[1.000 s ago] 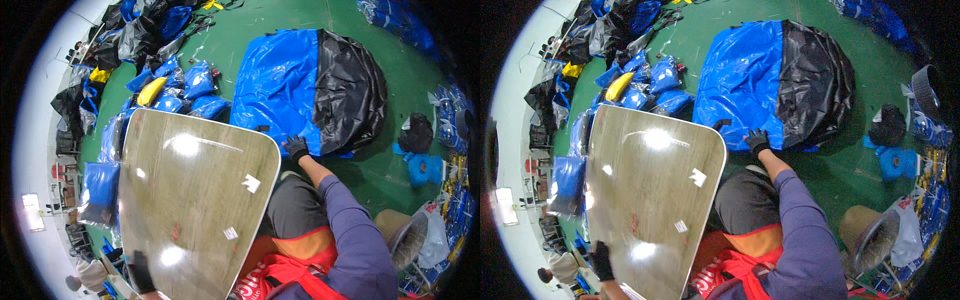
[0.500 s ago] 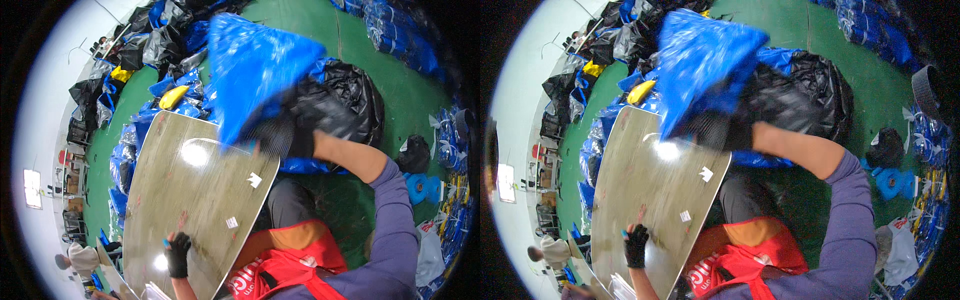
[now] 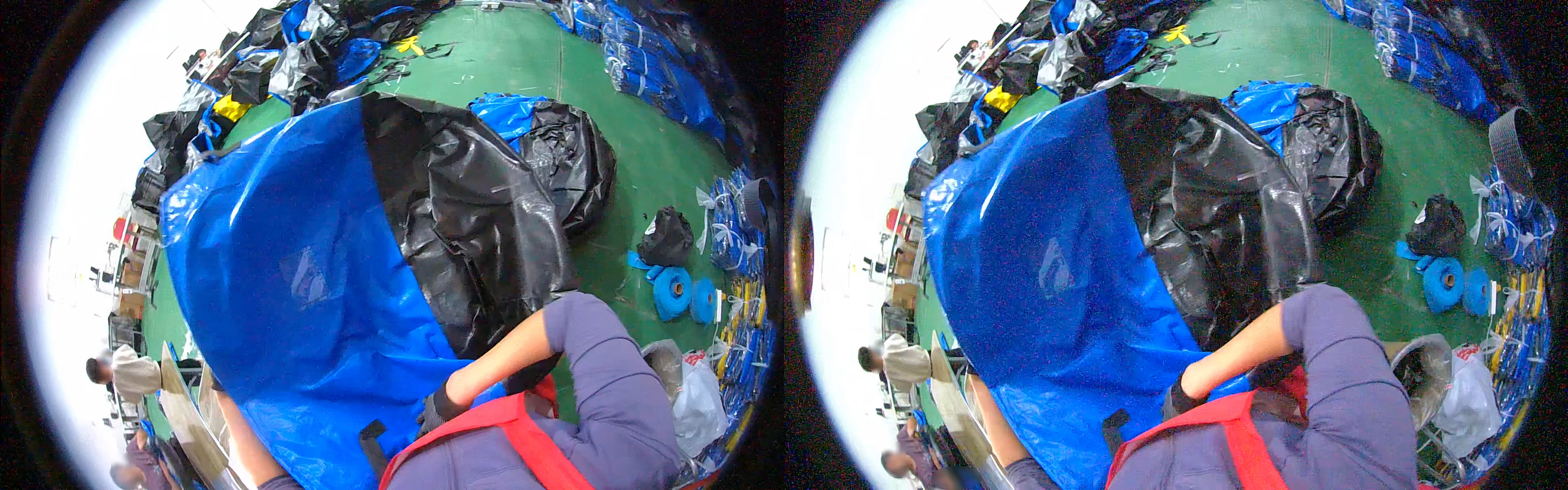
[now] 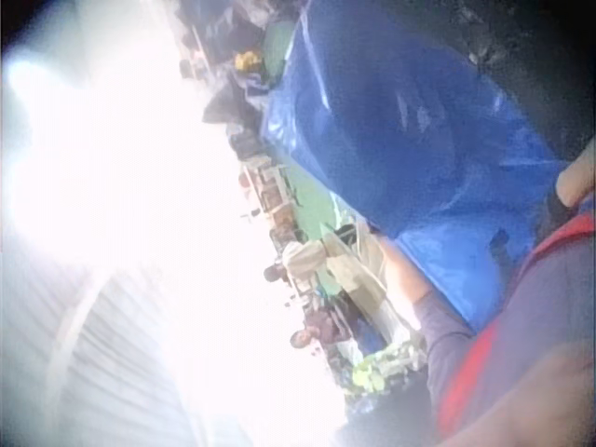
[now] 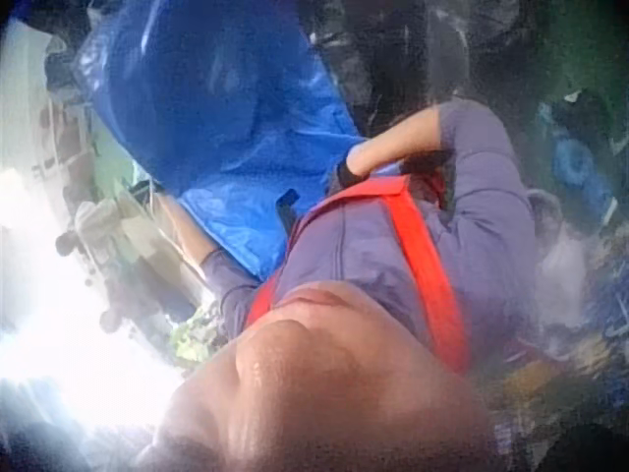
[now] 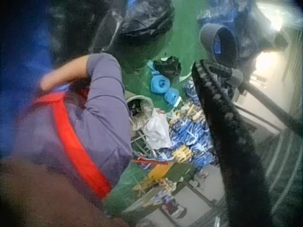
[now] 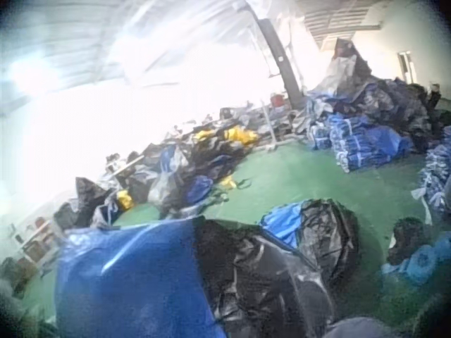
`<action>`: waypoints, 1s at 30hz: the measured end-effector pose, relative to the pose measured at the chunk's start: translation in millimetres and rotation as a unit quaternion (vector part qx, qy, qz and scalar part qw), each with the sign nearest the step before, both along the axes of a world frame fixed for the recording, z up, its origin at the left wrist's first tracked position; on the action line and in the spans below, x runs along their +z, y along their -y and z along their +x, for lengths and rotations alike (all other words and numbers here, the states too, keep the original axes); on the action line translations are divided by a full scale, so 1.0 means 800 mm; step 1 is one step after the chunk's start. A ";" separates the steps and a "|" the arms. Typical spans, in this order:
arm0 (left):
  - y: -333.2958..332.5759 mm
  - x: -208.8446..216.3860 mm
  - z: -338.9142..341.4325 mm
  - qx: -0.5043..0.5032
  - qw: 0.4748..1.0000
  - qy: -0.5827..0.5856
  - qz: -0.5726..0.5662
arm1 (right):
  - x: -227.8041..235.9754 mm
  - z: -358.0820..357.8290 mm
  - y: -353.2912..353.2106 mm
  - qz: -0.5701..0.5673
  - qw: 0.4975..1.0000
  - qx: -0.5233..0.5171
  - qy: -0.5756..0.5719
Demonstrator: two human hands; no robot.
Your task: The person repeatedly folds blue and black soft goods, places them into clear plastic bags, and seals the bags. The process is repeated multiple times with similar items on a worktable in a factory setting.
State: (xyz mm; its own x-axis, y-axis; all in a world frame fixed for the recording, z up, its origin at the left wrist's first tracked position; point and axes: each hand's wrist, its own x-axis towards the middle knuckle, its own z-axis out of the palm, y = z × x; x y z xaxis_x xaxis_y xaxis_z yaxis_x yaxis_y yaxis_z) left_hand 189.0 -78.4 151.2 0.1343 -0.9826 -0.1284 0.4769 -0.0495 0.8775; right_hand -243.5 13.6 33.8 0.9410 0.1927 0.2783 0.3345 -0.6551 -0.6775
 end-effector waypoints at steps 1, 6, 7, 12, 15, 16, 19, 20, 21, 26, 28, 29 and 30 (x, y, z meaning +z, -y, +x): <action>-0.015 -0.010 0.015 0.008 1.000 0.017 0.001 | 0.010 -0.012 0.013 0.044 0.995 0.023 -0.087; -0.086 -0.064 0.088 0.044 0.995 0.083 0.012 | 0.116 -0.148 0.184 0.172 0.877 -0.441 -0.082; -0.099 -0.075 0.100 0.045 0.994 0.099 0.015 | 0.122 -0.172 0.214 0.120 0.782 -0.607 -0.076; -0.149 -0.115 0.121 0.006 0.982 0.187 0.029 | 0.071 -0.171 0.268 0.125 0.626 -0.697 -0.326; -0.160 -0.133 0.103 0.035 0.910 0.402 0.095 | 0.027 -0.158 0.277 -0.089 0.583 -0.798 -0.125; -0.156 -0.138 0.095 0.066 0.910 0.391 0.121 | 0.014 -0.162 0.285 -0.080 0.588 -0.792 -0.144; -0.142 -0.161 0.067 0.099 0.873 0.436 0.196 | -0.019 -0.179 0.315 -0.029 0.619 -0.731 -0.287; -0.135 -0.167 0.061 0.099 0.850 0.469 0.221 | -0.027 -0.182 0.321 -0.084 0.596 -0.755 -0.259; -0.130 -0.172 0.057 0.119 0.819 0.512 0.232 | -0.029 -0.187 0.325 -0.081 0.619 -0.746 -0.233; -0.133 -0.156 0.094 0.195 0.730 0.635 0.160 | 0.032 -0.195 0.307 -0.196 0.714 -0.645 -0.191; -0.156 -0.137 0.131 0.231 0.690 0.672 0.138 | 0.069 -0.205 0.298 -0.190 0.744 -0.640 -0.037; -0.168 -0.134 0.148 0.215 0.683 0.662 0.222 | 0.076 -0.208 0.290 -0.189 0.712 -0.676 -0.017; -0.178 -0.132 0.163 0.213 0.640 0.663 0.326 | 0.080 -0.212 0.287 -0.135 0.695 -0.705 -0.044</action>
